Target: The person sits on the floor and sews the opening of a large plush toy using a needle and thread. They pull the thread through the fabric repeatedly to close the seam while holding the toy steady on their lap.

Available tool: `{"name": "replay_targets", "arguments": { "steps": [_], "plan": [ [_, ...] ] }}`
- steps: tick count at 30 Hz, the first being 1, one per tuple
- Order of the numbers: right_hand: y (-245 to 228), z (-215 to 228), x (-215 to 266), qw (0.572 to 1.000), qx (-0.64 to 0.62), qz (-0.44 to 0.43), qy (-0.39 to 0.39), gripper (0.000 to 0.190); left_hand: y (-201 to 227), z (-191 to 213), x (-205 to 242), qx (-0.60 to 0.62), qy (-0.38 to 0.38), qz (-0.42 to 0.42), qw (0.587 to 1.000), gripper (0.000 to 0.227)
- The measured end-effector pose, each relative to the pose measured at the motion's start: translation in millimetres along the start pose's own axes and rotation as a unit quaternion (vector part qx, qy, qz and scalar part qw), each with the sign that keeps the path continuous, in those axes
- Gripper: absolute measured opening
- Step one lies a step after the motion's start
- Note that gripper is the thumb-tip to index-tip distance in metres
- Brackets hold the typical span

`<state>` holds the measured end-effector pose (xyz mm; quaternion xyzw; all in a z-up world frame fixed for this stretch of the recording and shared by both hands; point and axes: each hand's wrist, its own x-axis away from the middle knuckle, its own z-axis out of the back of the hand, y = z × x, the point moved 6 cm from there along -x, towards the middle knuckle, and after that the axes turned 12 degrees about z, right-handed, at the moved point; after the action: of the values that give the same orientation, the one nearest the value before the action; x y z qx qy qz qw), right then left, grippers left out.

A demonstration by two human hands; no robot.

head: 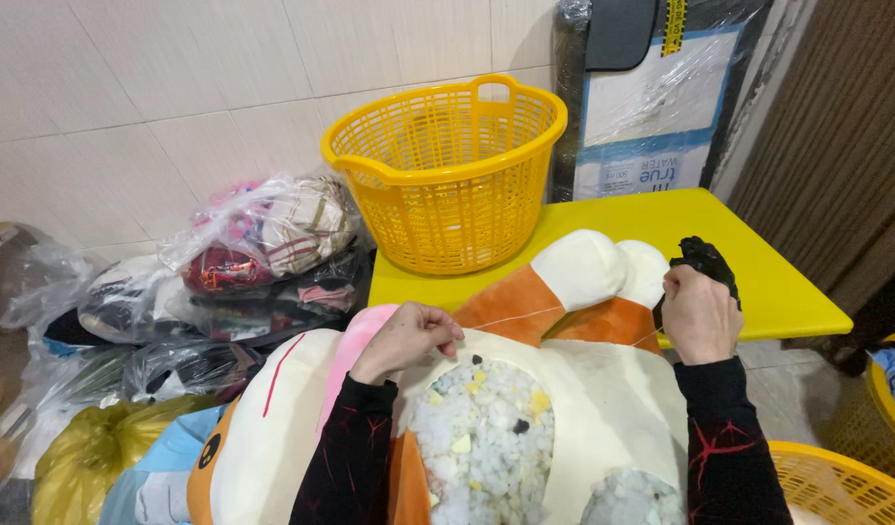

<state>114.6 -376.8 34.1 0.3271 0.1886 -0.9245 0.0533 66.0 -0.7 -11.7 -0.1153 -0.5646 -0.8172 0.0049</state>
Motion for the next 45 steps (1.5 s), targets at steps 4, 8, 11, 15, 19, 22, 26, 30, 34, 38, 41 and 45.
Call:
{"name": "replay_targets", "arguments": {
  "steps": [4,8,11,15,19,22,26,30,34,38,41,45],
  "plan": [
    [-51.8,11.5,11.3,0.993,-0.073,0.093,0.031,0.071,0.5,-6.7,-0.4,-0.003,0.001,0.006,1.000,0.019],
    [-154.5,3.7,49.3,0.880,-0.322,0.348,0.033,0.047,6.6,-20.9,2.5,-0.016,-0.017,-0.041,0.999,0.021],
    [-186.4,-23.4,59.9,0.871,-0.392,0.255,-0.148,0.033,13.1,-26.9,6.5,-0.016,-0.038,-0.082,0.996,0.020],
    [-178.9,-28.7,53.3,0.896,-0.330,0.211,-0.209,0.019,19.0,-25.5,13.5,-0.037,-0.057,-0.081,0.994,0.021],
    [-154.2,-20.9,41.1,0.917,-0.314,0.210,-0.128,0.018,15.9,-17.8,15.2,-0.064,-0.031,-0.028,0.997,0.022],
    [-139.8,-14.1,31.2,0.925,-0.316,0.200,-0.061,0.018,17.5,-13.8,17.2,-0.063,-0.029,-0.033,0.997,0.021],
    [-116.5,-12.1,19.0,0.940,-0.309,0.130,-0.068,0.018,16.3,-9.5,15.4,-0.053,-0.029,-0.020,0.998,0.020],
    [-96.0,-8.2,9.9,0.943,-0.313,0.106,-0.036,0.018,10.3,-6.5,12.5,-0.078,-0.022,-0.008,0.997,0.020],
    [-70.7,-5.4,1.4,0.949,-0.302,0.088,0.009,0.018,5.7,-4.5,8.5,-0.087,-0.027,-0.010,0.996,0.019],
    [-42.1,-4.6,-6.7,0.951,-0.301,0.055,0.038,0.018,2.2,0.3,6.5,-0.090,-0.024,-0.021,0.995,0.018],
    [-31.5,-9.2,-10.1,0.951,-0.303,0.038,0.041,0.018,1.2,1.7,5.2,-0.080,-0.023,-0.011,0.996,0.018],
    [-33.8,-12.5,-12.3,0.963,-0.247,0.083,0.075,0.018,8.2,-2.4,8.5,-0.096,-0.027,0.002,0.995,0.020]
  ]
}}
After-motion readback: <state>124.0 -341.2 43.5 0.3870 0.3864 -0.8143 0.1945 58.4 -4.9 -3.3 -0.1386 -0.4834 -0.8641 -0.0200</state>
